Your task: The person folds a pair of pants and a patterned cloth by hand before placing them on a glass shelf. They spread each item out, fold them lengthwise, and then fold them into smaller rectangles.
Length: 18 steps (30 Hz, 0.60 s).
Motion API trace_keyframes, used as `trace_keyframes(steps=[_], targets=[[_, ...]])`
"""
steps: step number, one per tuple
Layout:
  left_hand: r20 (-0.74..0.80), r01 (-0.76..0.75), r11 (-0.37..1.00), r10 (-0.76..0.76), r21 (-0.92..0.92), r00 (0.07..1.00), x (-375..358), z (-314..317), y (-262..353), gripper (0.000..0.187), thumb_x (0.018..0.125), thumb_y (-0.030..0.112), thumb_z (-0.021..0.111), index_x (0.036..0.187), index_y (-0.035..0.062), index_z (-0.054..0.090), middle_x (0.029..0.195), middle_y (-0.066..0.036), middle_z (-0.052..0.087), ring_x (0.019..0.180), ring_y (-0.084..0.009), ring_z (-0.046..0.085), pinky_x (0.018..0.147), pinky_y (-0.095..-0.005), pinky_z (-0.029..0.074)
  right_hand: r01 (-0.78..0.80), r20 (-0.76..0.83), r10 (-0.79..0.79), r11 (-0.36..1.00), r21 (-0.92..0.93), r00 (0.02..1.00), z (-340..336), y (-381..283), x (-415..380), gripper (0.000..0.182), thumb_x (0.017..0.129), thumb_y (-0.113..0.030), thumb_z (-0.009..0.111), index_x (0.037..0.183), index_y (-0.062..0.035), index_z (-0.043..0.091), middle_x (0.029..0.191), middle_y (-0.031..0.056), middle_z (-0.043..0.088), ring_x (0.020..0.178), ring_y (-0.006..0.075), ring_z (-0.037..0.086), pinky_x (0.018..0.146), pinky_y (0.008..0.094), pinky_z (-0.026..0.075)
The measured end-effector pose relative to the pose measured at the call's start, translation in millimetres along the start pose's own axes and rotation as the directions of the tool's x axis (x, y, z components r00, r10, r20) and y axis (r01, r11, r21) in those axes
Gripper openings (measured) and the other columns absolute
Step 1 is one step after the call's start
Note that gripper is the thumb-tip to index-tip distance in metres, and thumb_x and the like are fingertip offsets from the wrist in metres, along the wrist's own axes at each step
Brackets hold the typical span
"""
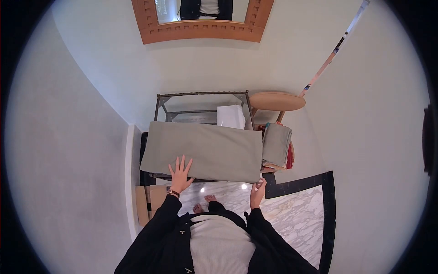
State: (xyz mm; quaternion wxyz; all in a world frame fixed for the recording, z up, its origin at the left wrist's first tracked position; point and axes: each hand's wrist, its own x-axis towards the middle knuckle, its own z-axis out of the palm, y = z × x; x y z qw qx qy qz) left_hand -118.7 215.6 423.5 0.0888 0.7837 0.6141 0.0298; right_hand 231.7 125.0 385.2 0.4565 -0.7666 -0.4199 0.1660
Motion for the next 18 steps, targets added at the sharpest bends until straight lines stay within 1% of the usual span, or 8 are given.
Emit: trace_keyframes(steps=[2,5,6,8,11,14,15,18], targets=[[0.004,0.003,1.000,-0.003,0.003,1.000,-0.2,1.0,0.4,0.102,0.071,0.046,0.075,0.153,0.0304,0.017,0.160,-0.011,0.008,0.145,-0.0377,0.009,0.106,-0.0725,0.013,-0.072,0.099,0.076,0.997,-0.038,0.992,-7.1,8.7,3.8,0.032,0.094,-0.002,0.053,0.125,-0.0029,0.048,0.094,0.0108,0.062,0.083,0.0160,0.062,0.073,0.0308,0.049],[0.013,0.001,1.000,-0.001,0.001,1.000,0.2,1.3,-0.3,0.102,0.071,0.046,0.075,0.153,0.0304,0.016,0.160,-0.011,0.007,0.146,-0.0374,0.008,0.106,-0.0724,0.013,-0.004,0.091,-0.009,0.991,0.135,0.996,-3.6,25.4,3.2,0.034,0.093,-0.009,0.056,0.126,-0.0048,0.048,0.096,0.0089,0.063,0.083,0.0176,0.063,0.076,0.0296,0.049],[0.011,-0.001,1.000,0.001,0.004,1.000,-0.3,1.9,-0.2,0.102,0.071,0.046,0.075,0.153,0.0302,0.016,0.160,-0.011,0.007,0.146,-0.0374,0.008,0.106,-0.0724,0.013,-0.161,0.090,0.138,0.918,0.362,0.986,0.1,35.4,2.9,0.035,0.093,-0.013,0.057,0.125,-0.0054,0.049,0.095,0.0076,0.064,0.082,0.0184,0.064,0.076,0.0295,0.050],[0.003,-0.003,1.000,0.003,0.012,1.000,-0.7,2.7,-0.2,0.103,0.071,0.046,0.075,0.153,0.0298,0.015,0.160,-0.010,0.007,0.146,-0.0374,0.008,0.106,-0.0723,0.013,-0.398,0.189,0.395,0.557,0.729,0.899,8.3,54.0,4.0,0.036,0.092,-0.022,0.060,0.124,-0.0067,0.052,0.095,0.0050,0.066,0.078,0.0199,0.065,0.075,0.0295,0.051],[-0.011,-0.022,1.000,0.022,0.021,1.000,-0.4,8.2,-2.5,0.102,0.071,0.050,0.072,0.154,0.0270,0.015,0.160,-0.013,0.007,0.146,-0.0397,0.007,0.105,-0.0737,0.012,-0.625,0.500,0.445,0.193,0.757,0.743,-3.3,24.6,21.0,0.040,0.092,-0.036,0.061,0.119,-0.0060,0.057,0.095,0.0041,0.067,0.076,0.0198,0.066,0.073,0.0316,0.054],[-0.027,-0.033,0.999,0.033,0.011,0.999,0.3,14.1,-5.5,0.103,0.070,0.053,0.071,0.153,0.0280,0.016,0.160,-0.012,0.006,0.146,-0.0398,0.006,0.104,-0.0749,0.009,-0.653,0.458,0.467,0.579,0.488,0.756,3.0,16.8,37.4,0.040,0.092,-0.036,0.062,0.114,-0.0028,0.058,0.099,0.0073,0.066,0.082,0.0178,0.067,0.072,0.0329,0.056],[-0.012,-0.023,0.999,0.023,0.031,1.000,0.1,12.9,-4.5,0.104,0.070,0.054,0.071,0.153,0.0256,0.016,0.160,-0.014,0.006,0.146,-0.0404,0.006,0.103,-0.0758,0.008,-0.584,0.411,0.427,0.690,0.428,0.805,5.4,13.3,42.2,0.037,0.091,-0.036,0.064,0.107,-0.0024,0.058,0.098,0.0085,0.065,0.084,0.0167,0.067,0.072,0.0344,0.058],[0.040,0.045,0.998,-0.046,0.039,0.998,3.6,8.0,7.1,0.106,0.070,0.056,0.071,0.153,0.0184,0.016,0.158,-0.019,0.008,0.145,-0.0412,0.007,0.101,-0.0778,0.006,-0.541,0.432,0.349,0.682,0.491,0.832,-1.9,-4.7,58.7,0.031,0.092,-0.033,0.064,0.102,-0.0043,0.058,0.098,0.0083,0.066,0.087,0.0163,0.067,0.072,0.0344,0.059]])
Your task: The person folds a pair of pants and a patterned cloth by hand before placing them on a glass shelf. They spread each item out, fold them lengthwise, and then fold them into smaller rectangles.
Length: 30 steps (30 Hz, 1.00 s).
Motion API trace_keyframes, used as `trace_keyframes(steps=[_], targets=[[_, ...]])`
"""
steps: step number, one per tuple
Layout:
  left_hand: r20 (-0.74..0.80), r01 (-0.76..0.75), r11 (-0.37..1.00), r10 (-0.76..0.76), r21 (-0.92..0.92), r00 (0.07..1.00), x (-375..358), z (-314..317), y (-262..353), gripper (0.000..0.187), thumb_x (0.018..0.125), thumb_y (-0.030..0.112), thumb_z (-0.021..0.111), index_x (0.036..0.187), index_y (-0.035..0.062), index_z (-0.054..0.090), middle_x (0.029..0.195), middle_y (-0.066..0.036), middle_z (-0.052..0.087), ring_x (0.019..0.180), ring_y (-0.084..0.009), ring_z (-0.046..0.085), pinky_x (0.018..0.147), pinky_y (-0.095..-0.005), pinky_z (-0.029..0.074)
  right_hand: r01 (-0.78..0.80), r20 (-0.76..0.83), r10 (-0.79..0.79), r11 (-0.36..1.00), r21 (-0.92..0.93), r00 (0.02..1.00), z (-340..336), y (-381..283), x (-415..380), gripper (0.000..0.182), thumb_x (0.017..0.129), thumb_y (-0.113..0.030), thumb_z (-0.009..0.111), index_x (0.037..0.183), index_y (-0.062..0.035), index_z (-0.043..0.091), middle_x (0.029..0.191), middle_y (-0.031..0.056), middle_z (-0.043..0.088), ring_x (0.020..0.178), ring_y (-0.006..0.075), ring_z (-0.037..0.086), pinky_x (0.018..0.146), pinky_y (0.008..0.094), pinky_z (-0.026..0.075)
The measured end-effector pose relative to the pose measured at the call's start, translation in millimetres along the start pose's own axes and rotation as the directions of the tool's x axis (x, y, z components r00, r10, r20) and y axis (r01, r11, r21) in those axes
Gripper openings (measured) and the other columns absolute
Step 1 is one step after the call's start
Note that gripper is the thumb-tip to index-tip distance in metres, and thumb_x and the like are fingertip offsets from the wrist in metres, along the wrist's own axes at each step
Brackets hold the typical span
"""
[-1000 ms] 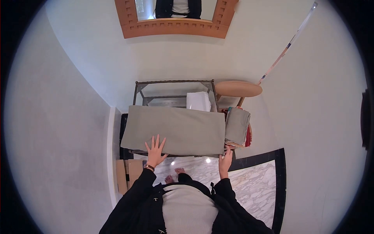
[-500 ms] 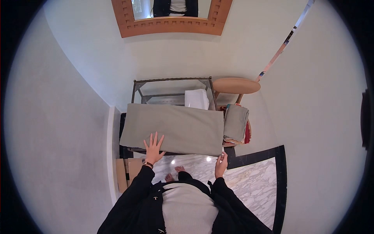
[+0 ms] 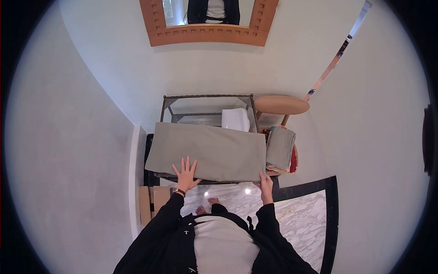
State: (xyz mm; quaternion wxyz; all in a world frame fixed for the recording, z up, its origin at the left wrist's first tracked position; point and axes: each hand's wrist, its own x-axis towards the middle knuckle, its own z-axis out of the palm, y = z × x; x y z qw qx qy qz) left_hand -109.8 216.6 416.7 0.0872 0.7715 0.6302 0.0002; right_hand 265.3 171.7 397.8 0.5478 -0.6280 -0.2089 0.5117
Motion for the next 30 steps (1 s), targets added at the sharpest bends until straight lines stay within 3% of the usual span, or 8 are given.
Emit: trace_keyframes(steps=[2,5,11,16,19,24,28,30], targets=[[0.061,0.094,0.993,-0.090,-0.066,0.994,2.7,-11.7,25.5,0.108,0.070,0.056,0.072,0.152,0.0132,0.016,0.157,-0.022,0.010,0.145,-0.0404,0.008,0.101,-0.0782,0.004,0.099,0.037,-0.098,0.995,-0.008,0.994,18.3,-37.2,-11.2,0.022,0.093,-0.028,0.063,0.096,-0.0075,0.055,0.091,0.0029,0.060,0.079,0.0118,0.062,0.070,0.0358,0.060],[-0.036,-0.140,0.951,0.135,-0.277,0.990,7.5,-41.3,75.6,0.108,0.072,0.058,0.069,0.151,0.0056,0.017,0.155,-0.027,0.011,0.144,-0.0430,0.011,0.100,-0.0784,0.003,0.145,0.064,-0.141,0.988,-0.057,0.988,60.3,-109.4,-45.5,0.018,0.094,-0.022,0.062,0.092,-0.0073,0.052,0.082,-0.0027,0.048,0.074,0.0064,0.051,0.073,0.0284,0.056],[-0.423,-0.420,0.697,0.182,-0.582,0.888,22.4,-149.2,165.9,0.092,0.075,0.020,0.071,0.150,0.0060,0.020,0.153,-0.021,0.024,0.142,-0.0358,0.024,0.110,-0.0634,0.013,0.593,0.410,-0.477,0.772,-0.226,0.777,121.1,-164.1,-78.1,0.030,0.096,-0.018,0.058,0.117,0.0012,0.053,0.113,0.0068,0.059,0.106,0.0169,0.055,0.096,0.0273,0.039],[-0.479,-0.437,0.426,0.012,-0.792,0.878,40.7,-191.6,152.1,0.071,0.071,-0.009,0.052,0.140,0.0007,0.040,0.132,-0.026,0.051,0.126,-0.0394,0.047,0.103,-0.0374,0.039,0.510,0.478,-0.426,0.859,-0.053,0.768,134.0,-183.4,-96.6,0.042,0.103,-0.030,0.041,0.134,-0.0026,0.044,0.143,0.0127,0.043,0.130,0.0210,0.040,0.108,0.0327,0.028],[-0.370,-0.342,0.220,-0.103,-0.914,0.923,59.2,-199.3,139.8,0.057,0.073,-0.008,0.045,0.129,-0.0032,0.052,0.110,-0.024,0.064,0.106,-0.0340,0.061,0.089,-0.0305,0.045,0.394,0.445,-0.344,0.919,-0.022,0.827,132.2,-161.8,-86.2,0.053,0.104,-0.043,0.033,0.141,-0.0050,0.038,0.146,0.0096,0.040,0.130,0.0212,0.041,0.106,0.0369,0.031],[-0.272,-0.285,-0.048,-0.186,-0.957,0.944,81.9,-239.1,152.1,0.035,0.083,0.002,0.049,0.116,-0.0038,0.059,0.091,-0.009,0.064,0.089,-0.0132,0.053,0.081,-0.0269,0.044,-0.002,0.547,0.044,0.997,-0.077,0.836,123.1,-115.0,-69.2,0.059,0.101,-0.048,0.036,0.143,-0.0064,0.037,0.149,0.0103,0.038,0.129,0.0232,0.045,0.104,0.0388,0.036],[-0.089,-0.133,-0.379,-0.132,-0.916,0.987,88.8,-320.9,158.5,0.039,0.098,0.029,0.057,0.127,0.0034,0.051,0.124,-0.005,0.056,0.109,-0.0116,0.052,0.091,-0.0296,0.045,-0.056,0.820,0.243,0.966,-0.251,0.518,136.4,-79.1,-70.5,0.056,0.101,-0.046,0.038,0.140,-0.0059,0.044,0.142,0.0088,0.048,0.128,0.0201,0.048,0.102,0.0358,0.038],[-0.199,-0.234,-0.521,-0.124,-0.821,0.972,76.8,-373.1,164.0,0.045,0.098,0.034,0.055,0.129,0.0020,0.048,0.125,-0.006,0.056,0.112,-0.0153,0.055,0.094,-0.0324,0.047,-0.068,0.863,0.303,0.951,-0.302,0.405,161.6,-92.7,-97.0,0.058,0.101,-0.047,0.038,0.142,-0.0051,0.040,0.144,0.0097,0.046,0.130,0.0208,0.046,0.104,0.0353,0.037]])
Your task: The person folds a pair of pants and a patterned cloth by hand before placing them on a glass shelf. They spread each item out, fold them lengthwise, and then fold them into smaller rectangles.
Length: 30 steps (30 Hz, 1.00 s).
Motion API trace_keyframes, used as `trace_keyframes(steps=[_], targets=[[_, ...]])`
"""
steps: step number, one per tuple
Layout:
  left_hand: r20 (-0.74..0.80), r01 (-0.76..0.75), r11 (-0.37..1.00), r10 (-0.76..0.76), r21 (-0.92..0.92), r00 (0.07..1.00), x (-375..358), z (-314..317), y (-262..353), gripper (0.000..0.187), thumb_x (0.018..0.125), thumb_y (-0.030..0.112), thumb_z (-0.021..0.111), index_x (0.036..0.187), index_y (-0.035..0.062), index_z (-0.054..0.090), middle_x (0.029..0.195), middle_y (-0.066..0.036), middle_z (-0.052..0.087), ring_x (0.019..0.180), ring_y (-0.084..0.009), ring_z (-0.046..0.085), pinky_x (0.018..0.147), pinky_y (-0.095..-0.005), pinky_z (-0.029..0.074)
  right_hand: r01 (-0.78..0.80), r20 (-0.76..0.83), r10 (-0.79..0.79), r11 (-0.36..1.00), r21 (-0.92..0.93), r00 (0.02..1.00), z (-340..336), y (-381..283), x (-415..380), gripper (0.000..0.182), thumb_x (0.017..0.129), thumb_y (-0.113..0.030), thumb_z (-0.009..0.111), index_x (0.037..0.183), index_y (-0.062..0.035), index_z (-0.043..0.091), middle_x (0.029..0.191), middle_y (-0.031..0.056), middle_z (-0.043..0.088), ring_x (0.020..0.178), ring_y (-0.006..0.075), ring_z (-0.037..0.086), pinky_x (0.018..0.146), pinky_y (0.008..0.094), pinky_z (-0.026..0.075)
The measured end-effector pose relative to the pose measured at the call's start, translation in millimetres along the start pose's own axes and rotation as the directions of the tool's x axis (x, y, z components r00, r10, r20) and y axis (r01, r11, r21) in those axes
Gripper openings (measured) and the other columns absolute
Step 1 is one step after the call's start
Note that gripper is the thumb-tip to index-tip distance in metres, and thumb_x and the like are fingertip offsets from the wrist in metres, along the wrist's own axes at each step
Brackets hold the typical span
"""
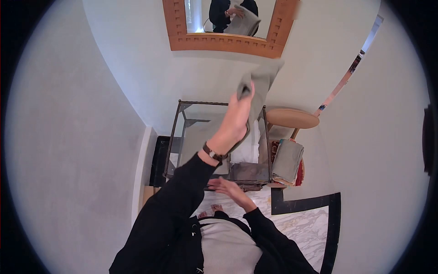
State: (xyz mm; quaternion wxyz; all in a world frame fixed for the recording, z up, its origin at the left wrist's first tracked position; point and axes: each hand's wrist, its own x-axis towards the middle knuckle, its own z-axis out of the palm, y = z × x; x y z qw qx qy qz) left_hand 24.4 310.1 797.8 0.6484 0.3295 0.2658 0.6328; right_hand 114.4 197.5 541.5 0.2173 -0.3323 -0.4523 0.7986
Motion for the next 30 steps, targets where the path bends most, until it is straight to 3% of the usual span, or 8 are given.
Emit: trace_keyframes(steps=[4,5,7,10,11,13,25,30], targets=[[0.196,-0.054,0.986,0.084,-0.158,0.977,10.0,30.9,58.8,0.042,0.100,0.031,0.049,0.130,0.0019,0.047,0.129,-0.009,0.055,0.117,-0.0202,0.055,0.097,-0.0363,0.047,0.148,0.161,-0.154,0.988,0.053,0.975,46.9,4.6,32.9,0.062,0.103,-0.046,0.033,0.143,-0.0002,0.035,0.145,0.0131,0.042,0.132,0.0202,0.042,0.108,0.0343,0.035],[0.222,-0.081,0.977,0.125,-0.198,0.967,9.5,36.3,68.6,0.042,0.101,0.032,0.049,0.130,0.0022,0.047,0.130,-0.010,0.055,0.117,-0.0210,0.055,0.097,-0.0371,0.047,0.038,0.074,-0.047,0.993,0.113,0.996,55.0,0.5,37.8,0.058,0.104,-0.045,0.031,0.146,-0.0050,0.031,0.149,0.0089,0.037,0.136,0.0202,0.038,0.111,0.0325,0.031],[0.246,-0.148,0.961,0.205,-0.232,0.947,6.0,39.6,85.0,0.042,0.101,0.032,0.047,0.131,0.0020,0.047,0.131,-0.010,0.054,0.118,-0.0214,0.054,0.100,-0.0377,0.045,0.138,0.003,-0.154,0.895,0.424,0.988,46.6,-15.7,50.3,0.057,0.103,-0.045,0.033,0.146,-0.0086,0.031,0.152,0.0065,0.033,0.138,0.0216,0.034,0.113,0.0371,0.028],[0.184,-0.222,0.940,0.274,-0.261,0.944,2.0,24.7,94.1,0.042,0.102,0.031,0.045,0.132,0.0018,0.046,0.133,-0.010,0.053,0.121,-0.0219,0.052,0.103,-0.0382,0.042,0.387,-0.191,-0.424,0.445,0.808,0.885,-2.4,-36.7,61.4,0.059,0.098,-0.049,0.038,0.145,-0.0127,0.033,0.152,0.0059,0.034,0.137,0.0264,0.035,0.114,0.0488,0.024],[0.147,-0.242,0.933,0.287,-0.265,0.947,0.6,14.7,93.7,0.042,0.102,0.030,0.044,0.132,0.0017,0.045,0.134,-0.010,0.052,0.122,-0.0221,0.051,0.104,-0.0384,0.041,0.454,-0.288,-0.512,0.234,0.859,0.809,-27.5,-41.0,61.5,0.061,0.097,-0.051,0.040,0.145,-0.0131,0.034,0.151,0.0071,0.035,0.137,0.0284,0.035,0.113,0.0536,0.022],[0.052,-0.237,0.939,0.258,-0.249,0.965,2.3,-17.1,85.3,0.042,0.103,0.029,0.043,0.134,0.0016,0.044,0.136,-0.010,0.051,0.124,-0.0231,0.049,0.106,-0.0389,0.040,0.608,-0.478,-0.525,0.098,0.788,0.704,-77.0,-54.2,38.4,0.061,0.096,-0.051,0.041,0.144,-0.0127,0.035,0.150,0.0073,0.036,0.136,0.0285,0.036,0.112,0.0532,0.023],[-0.345,-0.075,0.895,-0.091,-0.439,0.934,-35.3,-326.9,-66.1,0.044,0.102,0.030,0.042,0.135,0.0006,0.046,0.137,-0.015,0.050,0.128,-0.0304,0.045,0.108,-0.0457,0.036,0.670,-0.651,-0.224,0.449,0.591,0.725,-113.6,-24.1,-32.0,0.058,0.095,-0.049,0.045,0.138,-0.0105,0.041,0.142,0.0089,0.043,0.129,0.0294,0.042,0.109,0.0513,0.029],[-0.346,-0.119,0.843,-0.083,-0.524,0.934,-65.8,-354.9,-54.8,0.044,0.099,0.029,0.047,0.133,0.0006,0.047,0.136,-0.015,0.051,0.126,-0.0319,0.047,0.108,-0.0472,0.036,0.650,-0.628,-0.229,0.467,0.599,0.743,-112.3,-39.6,-12.4,0.057,0.094,-0.049,0.047,0.136,-0.0096,0.044,0.139,0.0096,0.045,0.127,0.0298,0.044,0.107,0.0505,0.031]])
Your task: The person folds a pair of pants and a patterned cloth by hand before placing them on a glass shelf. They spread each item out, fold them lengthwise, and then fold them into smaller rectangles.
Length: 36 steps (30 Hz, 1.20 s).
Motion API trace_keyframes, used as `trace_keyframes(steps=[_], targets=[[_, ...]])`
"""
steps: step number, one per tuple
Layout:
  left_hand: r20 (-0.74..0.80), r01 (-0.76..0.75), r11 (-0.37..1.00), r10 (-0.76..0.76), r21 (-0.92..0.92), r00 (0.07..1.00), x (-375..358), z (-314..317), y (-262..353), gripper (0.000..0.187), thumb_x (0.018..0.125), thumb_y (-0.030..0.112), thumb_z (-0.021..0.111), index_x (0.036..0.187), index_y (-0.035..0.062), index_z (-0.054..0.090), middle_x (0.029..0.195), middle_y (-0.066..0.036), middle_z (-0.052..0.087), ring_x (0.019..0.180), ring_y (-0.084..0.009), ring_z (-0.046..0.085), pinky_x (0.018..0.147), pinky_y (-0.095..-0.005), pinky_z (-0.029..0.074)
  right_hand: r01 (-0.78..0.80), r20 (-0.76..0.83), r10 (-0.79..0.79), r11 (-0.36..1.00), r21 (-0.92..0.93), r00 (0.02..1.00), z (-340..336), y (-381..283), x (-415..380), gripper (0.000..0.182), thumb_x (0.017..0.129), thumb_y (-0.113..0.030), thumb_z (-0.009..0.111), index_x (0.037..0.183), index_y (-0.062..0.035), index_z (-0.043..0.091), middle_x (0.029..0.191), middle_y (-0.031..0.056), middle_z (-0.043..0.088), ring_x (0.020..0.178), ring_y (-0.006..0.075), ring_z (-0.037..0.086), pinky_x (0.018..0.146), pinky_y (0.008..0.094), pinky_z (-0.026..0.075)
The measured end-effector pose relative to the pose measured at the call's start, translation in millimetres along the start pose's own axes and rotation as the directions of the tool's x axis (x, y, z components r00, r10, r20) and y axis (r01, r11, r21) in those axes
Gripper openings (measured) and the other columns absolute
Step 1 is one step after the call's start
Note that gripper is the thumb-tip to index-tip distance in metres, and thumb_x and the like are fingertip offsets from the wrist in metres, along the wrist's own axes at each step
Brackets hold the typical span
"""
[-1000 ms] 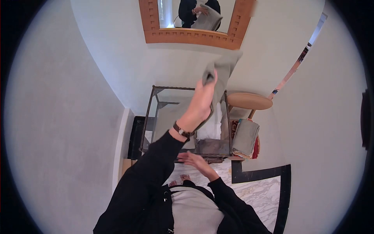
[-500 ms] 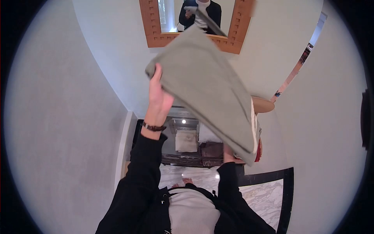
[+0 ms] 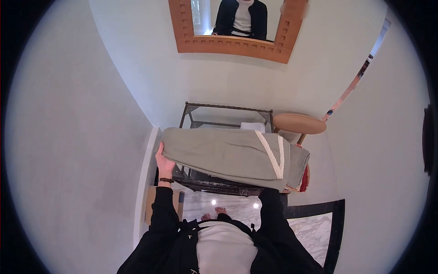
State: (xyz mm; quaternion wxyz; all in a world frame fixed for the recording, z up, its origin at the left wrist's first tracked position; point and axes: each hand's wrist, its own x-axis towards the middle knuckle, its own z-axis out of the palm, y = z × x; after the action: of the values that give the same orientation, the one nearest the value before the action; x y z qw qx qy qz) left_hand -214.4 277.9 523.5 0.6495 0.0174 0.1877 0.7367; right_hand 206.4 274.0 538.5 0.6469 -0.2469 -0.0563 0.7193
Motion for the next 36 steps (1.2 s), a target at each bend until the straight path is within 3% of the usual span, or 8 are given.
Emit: trace_keyframes(steps=[5,8,11,14,21,27,33,36], targets=[[-0.208,-0.023,0.988,0.055,0.155,0.977,4.2,-99.6,9.7,0.041,0.092,0.017,0.055,0.131,0.0026,0.051,0.133,-0.014,0.053,0.123,-0.0314,0.049,0.107,-0.0474,0.036,-0.023,0.031,0.023,1.000,0.011,0.999,20.8,8.3,19.0,0.056,0.093,-0.048,0.049,0.133,-0.0087,0.047,0.136,0.0103,0.048,0.124,0.0302,0.047,0.106,0.0497,0.033],[-0.447,0.063,0.817,0.247,0.573,0.860,-11.7,-143.0,5.9,0.038,0.088,0.009,0.055,0.125,0.0039,0.055,0.127,-0.014,0.056,0.120,-0.0277,0.051,0.103,-0.0459,0.039,-0.039,0.023,0.038,0.999,0.016,0.999,16.6,8.4,15.8,0.055,0.093,-0.048,0.050,0.132,-0.0081,0.048,0.134,0.0107,0.050,0.122,0.0304,0.048,0.105,0.0492,0.034],[-0.049,-0.017,0.094,0.655,0.995,0.754,-18.8,-153.9,-11.7,0.033,0.086,0.007,0.053,0.119,0.0032,0.058,0.120,-0.015,0.059,0.114,-0.0304,0.053,0.100,-0.0458,0.040,-0.046,0.010,0.046,0.999,0.021,0.999,10.9,7.1,12.6,0.055,0.093,-0.047,0.051,0.130,-0.0076,0.050,0.132,0.0111,0.052,0.120,0.0306,0.050,0.104,0.0488,0.036],[0.317,-0.017,-0.527,0.486,0.850,0.814,-46.6,-78.6,-45.3,0.034,0.086,0.008,0.052,0.120,0.0018,0.055,0.122,-0.019,0.056,0.115,-0.0359,0.050,0.101,-0.0472,0.038,-0.053,0.007,0.053,0.998,0.026,0.999,11.5,3.8,14.2,0.054,0.092,-0.047,0.052,0.129,-0.0070,0.052,0.130,0.0115,0.053,0.119,0.0308,0.051,0.103,0.0483,0.037],[0.383,-0.281,-0.851,-0.103,0.443,0.918,-62.4,-71.9,-109.1,0.057,0.095,0.039,0.046,0.148,0.0259,0.032,0.157,-0.011,0.020,0.144,-0.0335,0.017,0.105,-0.0735,0.008,-0.051,0.013,0.051,0.998,0.043,0.999,19.0,-3.4,16.3,0.053,0.091,-0.046,0.054,0.125,-0.0057,0.055,0.126,0.0124,0.057,0.115,0.0314,0.054,0.101,0.0471,0.040],[0.316,-0.291,-0.831,-0.149,0.473,0.937,-59.7,-93.8,-104.8,0.058,0.096,0.043,0.044,0.150,0.0270,0.029,0.159,-0.010,0.012,0.146,-0.0323,0.012,0.101,-0.0776,0.006,-0.014,0.013,0.013,0.995,0.099,1.000,43.8,-27.5,-8.2,0.052,0.091,-0.046,0.056,0.122,-0.0046,0.059,0.122,0.0132,0.060,0.112,0.0318,0.057,0.099,0.0462,0.043],[0.318,-0.240,-0.718,-0.027,0.653,0.948,-43.9,-96.0,-120.2,0.051,0.096,0.038,0.048,0.141,0.0143,0.043,0.151,-0.015,0.031,0.140,-0.0326,0.028,0.105,-0.0722,0.013,-0.051,-0.098,0.014,0.919,-0.391,0.995,-50.0,-46.4,79.0,0.049,0.088,-0.043,0.056,0.119,-0.0052,0.059,0.113,0.0095,0.063,0.109,0.0230,0.058,0.096,0.0372,0.045],[0.222,-0.224,-0.026,-0.085,0.974,0.971,-15.8,-101.9,-120.6,0.049,0.099,0.042,0.043,0.139,0.0123,0.046,0.146,-0.015,0.040,0.134,-0.0321,0.039,0.107,-0.0622,0.027,-0.019,-0.047,-0.006,0.855,-0.518,0.999,-73.4,-25.1,131.3,0.041,0.086,-0.035,0.056,0.112,-0.0037,0.062,0.104,0.0079,0.065,0.100,0.0201,0.060,0.092,0.0340,0.045]])
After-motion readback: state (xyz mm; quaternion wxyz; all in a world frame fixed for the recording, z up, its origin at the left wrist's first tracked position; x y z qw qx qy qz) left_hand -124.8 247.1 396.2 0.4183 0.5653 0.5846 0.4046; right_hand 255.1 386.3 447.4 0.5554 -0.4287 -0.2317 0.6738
